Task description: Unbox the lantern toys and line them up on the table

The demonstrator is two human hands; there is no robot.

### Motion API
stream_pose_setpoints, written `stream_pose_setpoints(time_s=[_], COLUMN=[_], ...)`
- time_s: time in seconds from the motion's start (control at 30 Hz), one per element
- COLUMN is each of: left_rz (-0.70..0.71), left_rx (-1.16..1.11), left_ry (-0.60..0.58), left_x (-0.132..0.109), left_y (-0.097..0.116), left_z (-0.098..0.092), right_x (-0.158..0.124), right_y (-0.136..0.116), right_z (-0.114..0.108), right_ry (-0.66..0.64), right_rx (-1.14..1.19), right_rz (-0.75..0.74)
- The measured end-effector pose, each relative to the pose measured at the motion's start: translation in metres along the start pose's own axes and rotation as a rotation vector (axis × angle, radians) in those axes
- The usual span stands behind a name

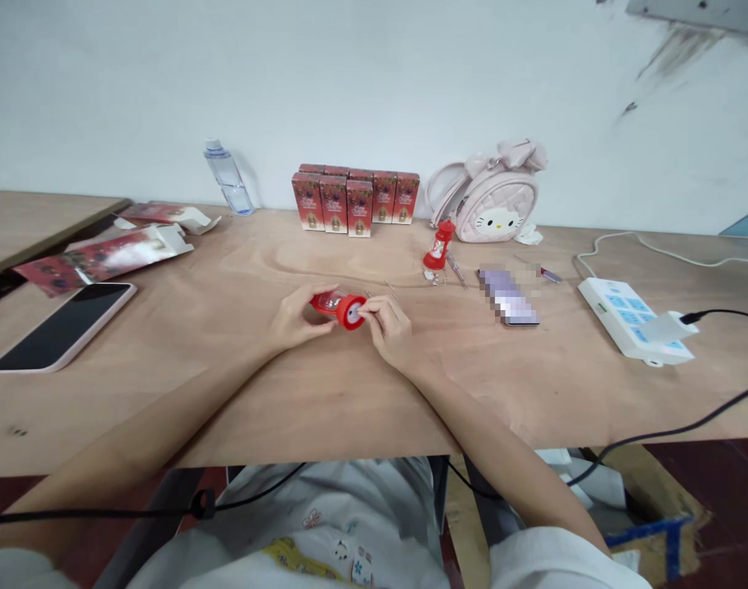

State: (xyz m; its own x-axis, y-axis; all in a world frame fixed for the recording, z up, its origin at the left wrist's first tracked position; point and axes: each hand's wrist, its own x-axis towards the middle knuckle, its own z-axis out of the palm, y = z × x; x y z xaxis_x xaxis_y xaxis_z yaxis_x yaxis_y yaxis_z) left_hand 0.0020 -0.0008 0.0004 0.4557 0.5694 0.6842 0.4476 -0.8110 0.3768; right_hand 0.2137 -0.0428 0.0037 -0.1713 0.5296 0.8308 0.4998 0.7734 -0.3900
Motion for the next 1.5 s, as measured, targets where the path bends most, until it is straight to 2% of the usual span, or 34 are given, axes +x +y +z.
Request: stream_pose_setpoints(time_s=[0.33,0.57,0.83,1.13,1.5], left_rz=[-0.004,-0.008,0.024,0.018,0.105], left_rx=[0.006,0.005,0.025,0.034,0.052], left_ry=[-0.009,0.001,-0.001,-0.005,0.027], left_x=[-0.0003,0.0004,-0.0005,-0.0009,0.0004], left_y=[-0.0009,-0.0006,-0.0020,-0.0012,0.0003], left_z=[0.0003,0.0001,0.0009,0.0004,0.0003], right_x=[-0.0017,-0.0019,-0.0026,-0.0031,-0.0014], right_y=[0.0004,0.0007,0.0017,0.0043,0.0034], right_z=[0.0022,0.0005,0.0033,0.0020,-0.0007], right_ry=[0.033,-0.021,0.021,-0.011,-0.044], right_rx=[0.031,0.036,0.030,0.058,0.068], right_rz=[0.008,0.041,0.003,0.039,0.010])
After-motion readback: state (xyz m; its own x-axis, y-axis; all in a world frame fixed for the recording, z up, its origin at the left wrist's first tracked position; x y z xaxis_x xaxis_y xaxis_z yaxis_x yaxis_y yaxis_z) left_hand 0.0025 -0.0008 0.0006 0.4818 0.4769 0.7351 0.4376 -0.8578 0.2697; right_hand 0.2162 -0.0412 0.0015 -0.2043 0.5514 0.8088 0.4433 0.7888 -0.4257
